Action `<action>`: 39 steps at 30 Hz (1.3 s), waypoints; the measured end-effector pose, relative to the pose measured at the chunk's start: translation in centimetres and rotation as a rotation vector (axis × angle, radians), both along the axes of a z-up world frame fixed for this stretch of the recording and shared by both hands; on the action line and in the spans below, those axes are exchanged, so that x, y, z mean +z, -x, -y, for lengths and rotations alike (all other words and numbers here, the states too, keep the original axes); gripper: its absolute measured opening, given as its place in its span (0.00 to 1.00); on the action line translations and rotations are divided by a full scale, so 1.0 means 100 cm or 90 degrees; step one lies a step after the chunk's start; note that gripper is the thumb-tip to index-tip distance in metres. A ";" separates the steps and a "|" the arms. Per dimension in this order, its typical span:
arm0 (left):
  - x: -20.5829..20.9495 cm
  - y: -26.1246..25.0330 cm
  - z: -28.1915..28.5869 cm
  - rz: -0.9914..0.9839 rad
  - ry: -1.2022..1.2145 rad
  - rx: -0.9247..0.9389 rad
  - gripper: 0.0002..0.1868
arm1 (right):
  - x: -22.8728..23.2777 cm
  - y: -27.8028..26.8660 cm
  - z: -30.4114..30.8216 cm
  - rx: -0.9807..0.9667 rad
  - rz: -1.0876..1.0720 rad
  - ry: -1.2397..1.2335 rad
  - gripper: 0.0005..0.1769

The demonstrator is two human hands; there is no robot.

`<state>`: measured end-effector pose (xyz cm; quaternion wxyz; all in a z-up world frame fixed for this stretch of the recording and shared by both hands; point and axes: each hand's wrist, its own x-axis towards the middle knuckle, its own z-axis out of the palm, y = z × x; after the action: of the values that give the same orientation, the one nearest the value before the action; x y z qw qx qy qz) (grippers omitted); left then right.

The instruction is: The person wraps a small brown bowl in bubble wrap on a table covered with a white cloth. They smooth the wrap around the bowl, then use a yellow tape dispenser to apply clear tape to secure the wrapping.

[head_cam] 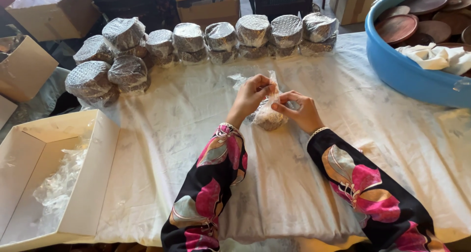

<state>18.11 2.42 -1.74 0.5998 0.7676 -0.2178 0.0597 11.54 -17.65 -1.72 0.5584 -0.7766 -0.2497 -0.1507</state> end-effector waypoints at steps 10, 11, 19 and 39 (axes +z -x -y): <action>0.021 0.022 0.005 0.003 -0.019 0.072 0.10 | -0.027 -0.021 0.002 0.102 -0.080 -0.057 0.16; 0.036 0.033 0.006 0.026 -0.111 0.161 0.14 | -0.028 -0.021 0.001 0.094 -0.079 -0.055 0.16; 0.106 0.077 0.000 0.222 -0.061 0.177 0.10 | -0.032 -0.022 0.000 0.066 -0.097 -0.058 0.15; 0.056 0.047 -0.013 0.054 -0.242 -0.019 0.22 | -0.023 -0.014 -0.003 0.089 -0.173 -0.196 0.21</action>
<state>13.40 3.67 3.83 0.4352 0.8605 -0.2616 0.0413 12.89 -17.31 -3.99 0.7080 -0.6762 -0.1991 -0.0419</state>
